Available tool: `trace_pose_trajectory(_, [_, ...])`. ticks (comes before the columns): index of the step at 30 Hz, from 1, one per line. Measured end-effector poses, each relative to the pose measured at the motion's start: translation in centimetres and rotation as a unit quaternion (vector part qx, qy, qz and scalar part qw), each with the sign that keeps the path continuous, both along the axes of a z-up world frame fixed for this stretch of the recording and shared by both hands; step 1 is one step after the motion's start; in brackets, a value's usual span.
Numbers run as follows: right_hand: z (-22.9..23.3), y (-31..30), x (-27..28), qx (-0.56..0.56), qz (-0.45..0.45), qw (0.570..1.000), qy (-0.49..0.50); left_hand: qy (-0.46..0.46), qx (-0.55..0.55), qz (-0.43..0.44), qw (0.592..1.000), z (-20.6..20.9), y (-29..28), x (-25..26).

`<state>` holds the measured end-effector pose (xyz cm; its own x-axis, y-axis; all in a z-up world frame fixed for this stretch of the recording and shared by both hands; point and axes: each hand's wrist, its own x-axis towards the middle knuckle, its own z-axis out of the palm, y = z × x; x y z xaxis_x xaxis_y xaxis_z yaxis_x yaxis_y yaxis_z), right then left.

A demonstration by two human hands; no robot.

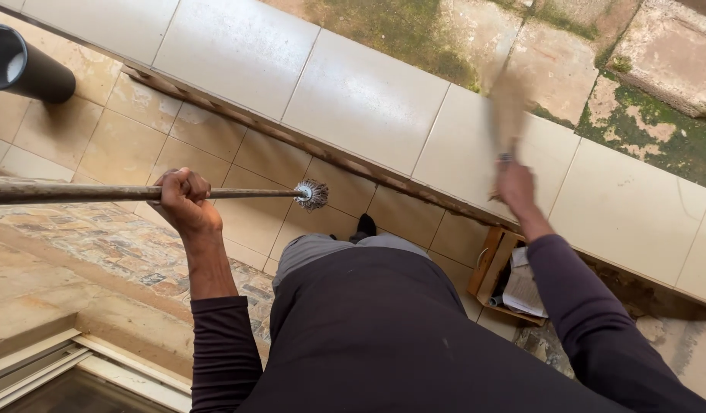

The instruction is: Mopping an outdoor tiled floor and sweeping a ledge.

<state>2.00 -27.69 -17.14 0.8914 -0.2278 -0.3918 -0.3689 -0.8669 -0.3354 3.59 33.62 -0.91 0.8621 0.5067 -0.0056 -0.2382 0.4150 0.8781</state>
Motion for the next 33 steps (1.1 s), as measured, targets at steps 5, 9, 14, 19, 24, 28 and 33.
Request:
trace_pose_trajectory(5, [7.0,2.1,-4.9,-0.082,0.055,0.980,-0.173,0.014,0.010,-0.021,1.000,-0.3,-0.9,0.5])
trace_pose_trajectory(9, [11.3,10.9,-6.9,0.016,0.121,0.992,-0.004,0.020,0.011,-0.041,0.999,-0.2,-1.8,1.6])
trace_pose_trajectory(14, [2.7,2.8,-6.5,-0.132,0.195,0.966,0.109,0.039,0.032,-0.023,0.998,-0.4,-1.4,1.9])
trace_pose_trajectory(19, [1.2,-10.5,-6.7,-0.107,-0.132,0.984,-0.057,0.002,0.011,-0.014,1.000,0.2,0.1,0.9])
trace_pose_trajectory(24, [4.6,1.2,-1.5,-0.128,-0.048,0.975,-0.178,-0.019,-0.009,0.021,1.000,0.9,1.9,0.2])
trace_pose_trajectory(28, [3.3,17.2,2.6,0.103,0.113,0.975,-0.159,-0.030,-0.013,0.034,0.999,2.2,2.4,0.1])
trace_pose_trajectory(33, [8.6,29.9,8.9,0.041,0.320,0.946,-0.021,-0.039,-0.021,0.072,0.996,2.8,4.5,0.7])
